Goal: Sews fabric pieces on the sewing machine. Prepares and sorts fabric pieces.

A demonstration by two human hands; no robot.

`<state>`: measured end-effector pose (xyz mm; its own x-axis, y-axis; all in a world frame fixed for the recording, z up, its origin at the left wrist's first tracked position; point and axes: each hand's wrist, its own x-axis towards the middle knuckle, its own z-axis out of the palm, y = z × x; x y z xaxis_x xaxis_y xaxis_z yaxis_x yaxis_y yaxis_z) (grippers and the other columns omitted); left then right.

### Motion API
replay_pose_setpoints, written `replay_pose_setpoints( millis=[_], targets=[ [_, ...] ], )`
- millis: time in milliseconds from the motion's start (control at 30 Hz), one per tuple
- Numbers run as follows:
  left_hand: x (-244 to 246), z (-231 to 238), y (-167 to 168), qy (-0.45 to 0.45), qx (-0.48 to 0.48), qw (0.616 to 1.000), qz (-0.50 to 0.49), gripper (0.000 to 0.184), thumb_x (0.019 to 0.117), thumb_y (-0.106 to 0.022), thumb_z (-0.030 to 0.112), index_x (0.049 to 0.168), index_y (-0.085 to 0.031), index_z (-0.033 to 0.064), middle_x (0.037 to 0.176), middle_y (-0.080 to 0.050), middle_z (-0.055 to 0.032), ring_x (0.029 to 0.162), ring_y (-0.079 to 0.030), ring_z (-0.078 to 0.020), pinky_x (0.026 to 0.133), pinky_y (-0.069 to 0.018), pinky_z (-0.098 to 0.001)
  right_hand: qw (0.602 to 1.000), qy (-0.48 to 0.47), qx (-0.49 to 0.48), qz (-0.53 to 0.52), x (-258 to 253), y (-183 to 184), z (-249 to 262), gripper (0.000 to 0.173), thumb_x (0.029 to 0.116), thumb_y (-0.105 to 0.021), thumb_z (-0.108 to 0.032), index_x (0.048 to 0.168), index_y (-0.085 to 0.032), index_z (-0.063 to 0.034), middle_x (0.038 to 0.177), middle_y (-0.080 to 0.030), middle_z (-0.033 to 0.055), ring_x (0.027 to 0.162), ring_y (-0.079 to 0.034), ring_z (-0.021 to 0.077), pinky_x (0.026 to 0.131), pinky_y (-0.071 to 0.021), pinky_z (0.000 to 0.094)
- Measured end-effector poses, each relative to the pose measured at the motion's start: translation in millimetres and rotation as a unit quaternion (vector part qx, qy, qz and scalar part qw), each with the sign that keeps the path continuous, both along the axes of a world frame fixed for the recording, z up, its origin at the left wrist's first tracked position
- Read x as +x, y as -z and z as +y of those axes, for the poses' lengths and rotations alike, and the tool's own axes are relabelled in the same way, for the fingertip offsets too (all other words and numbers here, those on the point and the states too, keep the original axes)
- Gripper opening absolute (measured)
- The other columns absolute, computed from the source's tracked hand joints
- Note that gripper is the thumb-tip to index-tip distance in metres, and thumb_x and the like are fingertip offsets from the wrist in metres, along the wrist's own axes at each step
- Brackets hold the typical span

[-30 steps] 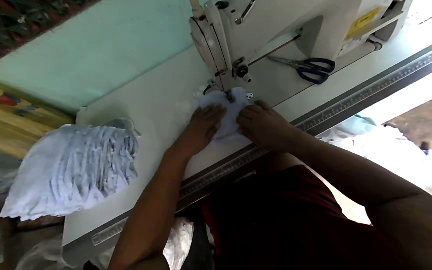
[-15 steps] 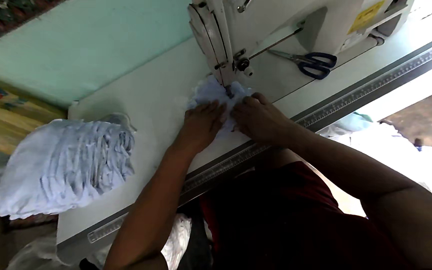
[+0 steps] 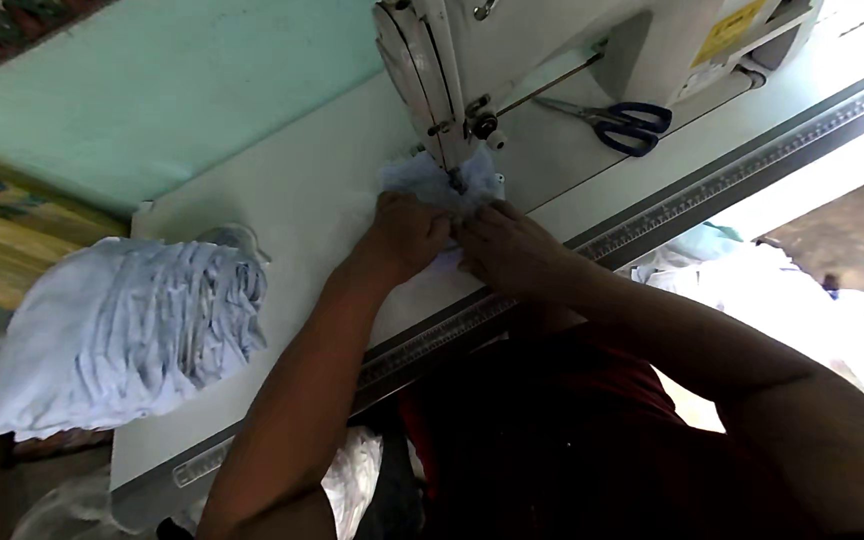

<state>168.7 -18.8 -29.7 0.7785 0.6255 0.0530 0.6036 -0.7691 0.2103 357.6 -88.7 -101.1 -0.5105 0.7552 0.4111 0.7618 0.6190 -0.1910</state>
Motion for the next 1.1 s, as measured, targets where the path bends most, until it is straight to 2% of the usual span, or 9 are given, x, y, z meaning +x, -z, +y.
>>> replay_pose_setpoints(
  millis=[133,300,400,467,633,733,900,967,1100],
  targets=[
    [-19,25,18,0.055,-0.005,0.998,-0.008,0.036,0.1054,-0.044,0.016,0.129,-0.071,0.0138,0.140,-0.064,-0.0095,0.143,-0.047,-0.0351,0.121,-0.0104,-0.0709,0.999,0.018,-0.024,-0.027,17,-3,8,0.044,0.1069,-0.047,-0.034,0.132,-0.065,-0.0021,0.129,-0.066,0.0188,0.128,-0.058,0.0384,0.117,-0.0351,0.0575],
    [-18,14,28,0.008,-0.011,1.000,-0.022,0.038,0.1055,-0.045,0.015,0.137,-0.067,0.0162,0.142,-0.062,-0.0118,0.136,-0.054,-0.0334,0.115,-0.0311,-0.0639,0.998,0.046,-0.036,-0.021,23,-6,16,0.038,0.1057,-0.049,-0.030,0.126,-0.068,-0.0035,0.130,-0.066,0.0181,0.131,-0.055,0.0406,0.115,-0.0325,0.0645],
    [-5,5,25,-0.031,-0.007,0.999,0.005,0.036,0.1052,-0.047,0.015,0.134,-0.067,0.0093,0.137,-0.064,-0.0158,0.132,-0.055,-0.0370,0.110,-0.0334,-0.0659,0.998,0.055,-0.037,-0.006,10,-7,14,0.042,0.1041,-0.054,-0.028,0.135,-0.062,-0.0002,0.133,-0.063,0.0204,0.129,-0.056,0.0396,0.110,-0.0389,0.0593],
    [1,2,21,-0.060,-0.021,0.998,0.013,0.037,0.1039,-0.050,0.013,0.139,-0.060,0.0056,0.133,-0.065,-0.0180,0.129,-0.057,-0.0394,0.109,-0.0365,-0.0648,0.997,0.059,-0.041,-0.008,8,-4,12,0.040,0.1044,-0.054,-0.029,0.131,-0.064,0.0001,0.130,-0.064,0.0200,0.125,-0.058,0.0384,0.109,-0.0403,0.0578],
    [7,-4,16,-0.065,-0.023,0.998,0.014,0.033,0.1079,-0.047,0.014,0.134,-0.064,0.0029,0.130,-0.066,-0.0219,0.127,-0.058,-0.0404,0.112,-0.0411,-0.0551,0.995,0.077,-0.061,-0.035,26,-11,21,0.038,0.1070,-0.048,-0.030,0.126,-0.067,-0.0034,0.130,-0.066,0.0165,0.130,-0.057,0.0392,0.115,-0.0286,0.0681],
    [17,-10,6,-0.107,-0.059,0.993,0.008,0.033,0.1080,-0.048,0.012,0.133,-0.066,0.0012,0.123,-0.067,-0.0239,0.119,-0.063,-0.0386,0.106,-0.0471,-0.0534,0.994,0.081,-0.063,-0.032,34,-12,33,0.040,0.1069,-0.047,-0.034,0.125,-0.068,-0.0055,0.132,-0.066,0.0151,0.135,-0.053,0.0407,0.116,-0.0255,0.0711],
    [31,-9,-1,-0.164,-0.083,0.982,0.035,0.031,0.1051,-0.055,0.013,0.132,-0.067,0.0034,0.125,-0.067,-0.0211,0.120,-0.064,-0.0351,0.105,-0.0484,-0.0514,0.990,0.109,-0.082,-0.028,46,-10,49,0.048,0.1086,-0.040,-0.043,0.136,-0.064,-0.0111,0.142,-0.061,0.0184,0.143,-0.043,0.0450,0.118,-0.0202,0.0724],
    [31,-5,0,-0.160,-0.082,0.983,0.027,0.031,0.1024,-0.061,0.015,0.131,-0.068,0.0035,0.124,-0.067,-0.0215,0.119,-0.064,-0.0356,0.105,-0.0479,-0.0522,0.992,0.118,-0.053,-0.006,45,-10,45,0.040,0.1066,-0.048,-0.032,0.129,-0.068,-0.0058,0.137,-0.060,0.0235,0.136,-0.047,0.0475,0.114,-0.0266,0.0698],
    [23,2,10,-0.174,-0.101,0.978,-0.045,0.039,0.0972,-0.071,0.024,0.131,-0.068,0.0053,0.122,-0.069,-0.0183,0.111,-0.067,-0.0313,0.100,-0.0519,-0.0493,0.999,0.040,0.027,-0.003,39,-6,33,0.023,0.0967,-0.058,-0.015,0.113,-0.073,-0.0083,0.119,-0.067,0.0193,0.119,-0.058,0.0448,0.103,-0.0422,0.0641]
  ],
)
